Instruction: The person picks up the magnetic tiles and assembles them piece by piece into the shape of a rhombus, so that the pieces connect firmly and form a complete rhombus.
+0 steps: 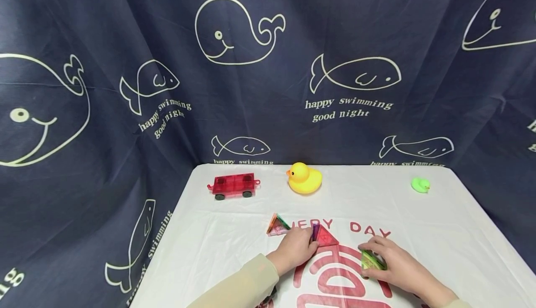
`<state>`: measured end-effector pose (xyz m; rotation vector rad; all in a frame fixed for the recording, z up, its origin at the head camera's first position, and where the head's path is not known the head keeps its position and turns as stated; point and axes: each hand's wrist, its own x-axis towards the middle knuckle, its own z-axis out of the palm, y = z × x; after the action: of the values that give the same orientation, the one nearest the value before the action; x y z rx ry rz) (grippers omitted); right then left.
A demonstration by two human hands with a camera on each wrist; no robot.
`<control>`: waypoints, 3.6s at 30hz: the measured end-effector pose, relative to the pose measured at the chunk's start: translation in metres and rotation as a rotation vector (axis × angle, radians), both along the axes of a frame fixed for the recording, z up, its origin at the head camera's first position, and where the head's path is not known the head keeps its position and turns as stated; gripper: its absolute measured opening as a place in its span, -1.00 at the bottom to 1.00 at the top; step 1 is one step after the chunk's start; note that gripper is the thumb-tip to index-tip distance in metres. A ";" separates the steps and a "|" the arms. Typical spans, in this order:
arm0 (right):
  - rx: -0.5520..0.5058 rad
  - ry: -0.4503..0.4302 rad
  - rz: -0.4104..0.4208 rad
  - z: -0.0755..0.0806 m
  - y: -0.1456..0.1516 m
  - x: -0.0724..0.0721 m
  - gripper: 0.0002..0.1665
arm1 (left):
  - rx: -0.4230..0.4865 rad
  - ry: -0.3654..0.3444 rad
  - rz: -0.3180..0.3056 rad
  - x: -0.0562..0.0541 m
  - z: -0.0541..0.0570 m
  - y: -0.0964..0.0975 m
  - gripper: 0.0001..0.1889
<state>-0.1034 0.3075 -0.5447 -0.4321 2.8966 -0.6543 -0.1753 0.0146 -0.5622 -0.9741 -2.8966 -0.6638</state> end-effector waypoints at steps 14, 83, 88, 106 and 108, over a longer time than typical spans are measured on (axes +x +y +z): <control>0.012 -0.020 0.015 -0.003 0.004 0.004 -0.04 | -0.013 0.003 0.000 -0.001 -0.002 0.000 -0.73; -0.130 0.121 -0.278 -0.007 -0.039 -0.050 -0.17 | -0.019 -0.013 0.001 0.000 0.003 0.003 -0.76; -0.130 0.144 -0.277 -0.009 -0.044 -0.055 -0.17 | -0.020 -0.020 0.004 0.001 0.005 0.003 -0.76; -0.126 0.129 -0.298 -0.008 -0.058 -0.064 -0.42 | -0.018 -0.009 0.008 0.001 0.004 0.002 -0.78; -0.130 0.138 -0.291 -0.008 -0.059 -0.065 -0.46 | -0.020 -0.013 0.010 0.001 0.004 0.002 -0.78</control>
<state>-0.1683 0.2487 -0.5528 -0.0691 3.0908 -0.8911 -0.1744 0.0164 -0.5580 -0.9606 -2.9232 -0.6447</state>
